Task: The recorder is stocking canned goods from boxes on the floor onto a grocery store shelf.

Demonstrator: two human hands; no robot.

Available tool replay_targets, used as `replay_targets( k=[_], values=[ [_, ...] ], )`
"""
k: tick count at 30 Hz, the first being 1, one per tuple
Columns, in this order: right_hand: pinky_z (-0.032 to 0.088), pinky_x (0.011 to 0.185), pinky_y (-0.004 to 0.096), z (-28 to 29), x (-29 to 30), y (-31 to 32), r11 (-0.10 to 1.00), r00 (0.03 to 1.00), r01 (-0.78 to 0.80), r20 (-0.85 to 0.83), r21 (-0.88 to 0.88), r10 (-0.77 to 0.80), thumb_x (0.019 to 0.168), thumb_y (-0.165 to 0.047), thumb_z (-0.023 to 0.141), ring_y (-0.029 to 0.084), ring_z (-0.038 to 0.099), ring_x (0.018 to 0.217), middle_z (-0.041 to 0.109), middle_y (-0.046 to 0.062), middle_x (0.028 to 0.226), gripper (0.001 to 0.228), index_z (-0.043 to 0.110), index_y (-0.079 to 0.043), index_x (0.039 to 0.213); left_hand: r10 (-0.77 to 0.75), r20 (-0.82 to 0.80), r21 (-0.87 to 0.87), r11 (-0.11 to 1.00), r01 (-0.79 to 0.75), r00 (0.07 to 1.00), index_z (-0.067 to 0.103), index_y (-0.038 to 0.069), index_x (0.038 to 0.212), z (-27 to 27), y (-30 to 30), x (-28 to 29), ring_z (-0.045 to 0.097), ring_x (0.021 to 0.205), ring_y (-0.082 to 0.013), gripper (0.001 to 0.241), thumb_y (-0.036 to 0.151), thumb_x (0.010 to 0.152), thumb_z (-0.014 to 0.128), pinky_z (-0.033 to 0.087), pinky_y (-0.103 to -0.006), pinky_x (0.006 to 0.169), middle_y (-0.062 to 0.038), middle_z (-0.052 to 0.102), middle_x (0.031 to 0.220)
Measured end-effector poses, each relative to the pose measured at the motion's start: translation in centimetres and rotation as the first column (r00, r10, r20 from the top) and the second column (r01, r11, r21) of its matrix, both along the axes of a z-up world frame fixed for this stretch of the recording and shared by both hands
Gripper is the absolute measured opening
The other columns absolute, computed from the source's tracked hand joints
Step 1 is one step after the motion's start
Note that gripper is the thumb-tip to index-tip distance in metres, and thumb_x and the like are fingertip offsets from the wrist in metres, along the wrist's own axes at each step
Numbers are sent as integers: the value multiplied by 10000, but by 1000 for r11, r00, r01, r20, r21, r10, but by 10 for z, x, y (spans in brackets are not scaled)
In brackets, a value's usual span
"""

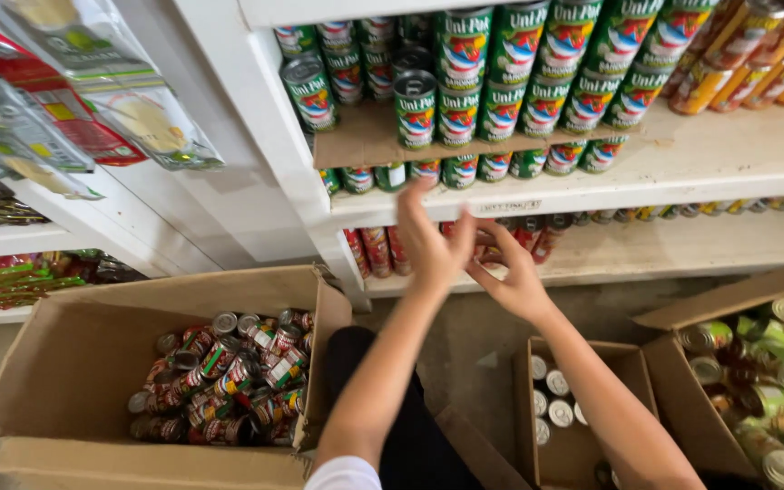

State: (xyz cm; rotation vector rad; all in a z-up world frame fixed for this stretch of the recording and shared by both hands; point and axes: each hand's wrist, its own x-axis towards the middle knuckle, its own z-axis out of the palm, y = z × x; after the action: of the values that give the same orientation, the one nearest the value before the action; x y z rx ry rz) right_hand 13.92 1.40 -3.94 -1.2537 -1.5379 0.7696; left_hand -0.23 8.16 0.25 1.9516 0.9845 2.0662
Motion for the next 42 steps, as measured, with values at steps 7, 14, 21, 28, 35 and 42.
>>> replay_targets(
  k=[7, 14, 21, 28, 35, 42],
  values=[
    [574, 935, 350, -42, 56, -73, 990, 989, 132, 59, 45, -134, 809, 71, 646, 245, 644, 1187, 656, 140, 1313, 583, 558, 5, 1381, -389, -73, -324, 880, 347, 919, 528, 22, 1320, -78, -96, 57, 592, 1137, -399, 478, 163, 910, 729, 484, -481, 1020, -195, 594, 1203],
    [597, 836, 336, -139, 137, -173, 933, 944, 297, 212, -202, -254, 836, 20, 685, 214, 733, 1026, 714, 126, 1180, 376, 662, -15, 1209, -762, -237, -791, 512, 336, 603, 501, 107, 1360, -181, -156, 108, 628, 1089, -395, 435, 185, 962, 659, 535, -500, 866, -184, 564, 1283],
    [564, 856, 467, -231, 177, -243, 792, 716, 517, 671, -324, -193, 764, -86, 796, 344, 680, 1068, 718, 130, 1197, 361, 733, -118, 1117, -820, -528, -765, 573, 294, 221, 550, 80, 1280, -281, -194, 117, 626, 1097, -388, 405, 104, 891, 659, 514, -524, 912, -178, 605, 1218],
    [548, 907, 495, -310, 184, -274, 473, 687, 626, 725, -620, 42, 683, -110, 851, 396, 617, 1155, 509, 150, 1385, 795, 510, -192, 1396, -795, -606, -758, 571, 315, -15, 590, 54, 1251, -296, -213, 116, 630, 1098, -364, 408, 98, 850, 653, 504, -503, 922, -184, 625, 1176],
    [569, 881, 490, -360, 197, -263, 552, 603, 676, 797, -488, -34, 742, 17, 739, 410, 620, 1157, 441, 168, 1477, 822, 436, -138, 1489, -776, -627, -750, 578, 322, -66, 624, 56, 1168, -304, -211, 114, 619, 1115, -351, 370, 101, 804, 673, 484, -483, 939, -174, 633, 1149],
    [613, 809, 396, -397, 192, -269, 562, 378, 741, 920, -367, 104, 867, -2, 635, 331, 677, 1089, 506, 144, 1353, 539, 514, -119, 1379, -785, -617, -751, 569, 335, -51, 626, 47, 1185, -304, -204, 109, 623, 1088, -342, 391, 104, 805, 704, 486, -471, 956, -165, 631, 1156]
  ],
)
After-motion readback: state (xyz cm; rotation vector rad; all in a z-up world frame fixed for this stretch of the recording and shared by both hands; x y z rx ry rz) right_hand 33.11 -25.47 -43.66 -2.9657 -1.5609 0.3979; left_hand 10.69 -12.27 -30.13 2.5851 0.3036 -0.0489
